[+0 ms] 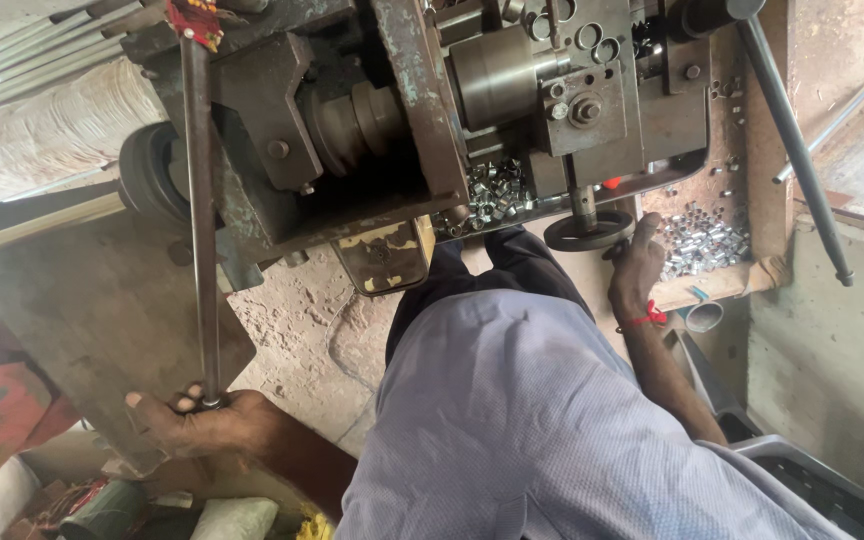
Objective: The person operates a metalworking machine, repeatedly pulling a long lever with their left hand while turning a small handwheel with their right hand to process metal rings.
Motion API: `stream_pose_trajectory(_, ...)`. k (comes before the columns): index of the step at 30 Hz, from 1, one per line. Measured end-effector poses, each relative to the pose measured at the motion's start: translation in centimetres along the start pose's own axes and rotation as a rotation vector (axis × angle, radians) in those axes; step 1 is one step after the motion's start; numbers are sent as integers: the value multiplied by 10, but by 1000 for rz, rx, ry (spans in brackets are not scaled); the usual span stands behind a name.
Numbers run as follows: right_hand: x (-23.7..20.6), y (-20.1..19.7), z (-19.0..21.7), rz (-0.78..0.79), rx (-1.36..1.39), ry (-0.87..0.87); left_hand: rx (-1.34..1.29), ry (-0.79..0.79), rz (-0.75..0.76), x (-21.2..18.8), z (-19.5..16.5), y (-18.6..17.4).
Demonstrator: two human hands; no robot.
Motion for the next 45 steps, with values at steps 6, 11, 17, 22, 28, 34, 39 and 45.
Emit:
stream_pose_trajectory(6,3,0,-2,-59,5,17,11,18,6,3,1,0)
stream_pose_trajectory(11,7,-1,3,-37,-2,-32,73,33,10,-2,-4,1)
stream_pose_trajectory(17,9,6,2,-46,-19,-34,-1,29,9,0,-1,3)
stream_pose_trajectory(22,7,-7,6,-43,-127,-14,-47,-4,4,6,12,-4)
stream_pose_trajectory(28,-31,22,-3,309,-280,69,611,905,148,-15,5,-13)
stream_pose_trajectory(34,-8,28,0,579,-597,-323,497,737,91,-12,2,-12)
stream_pose_trajectory(39,-5,-5,-14,621,-538,-95,722,1050,199,-14,12,-17)
stream_pose_trajectory(45,-3,30,2,768,-845,-879,330,728,104,-16,34,-37)
Point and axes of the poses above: each hand's wrist, its own x-axis towards the middle knuckle, its own y-axis out of the palm, z = x × y, the point moved 2 cm from there along x, towards the middle knuckle, and after that the axes turned 14 degrees about x, right-handed, at the moved point
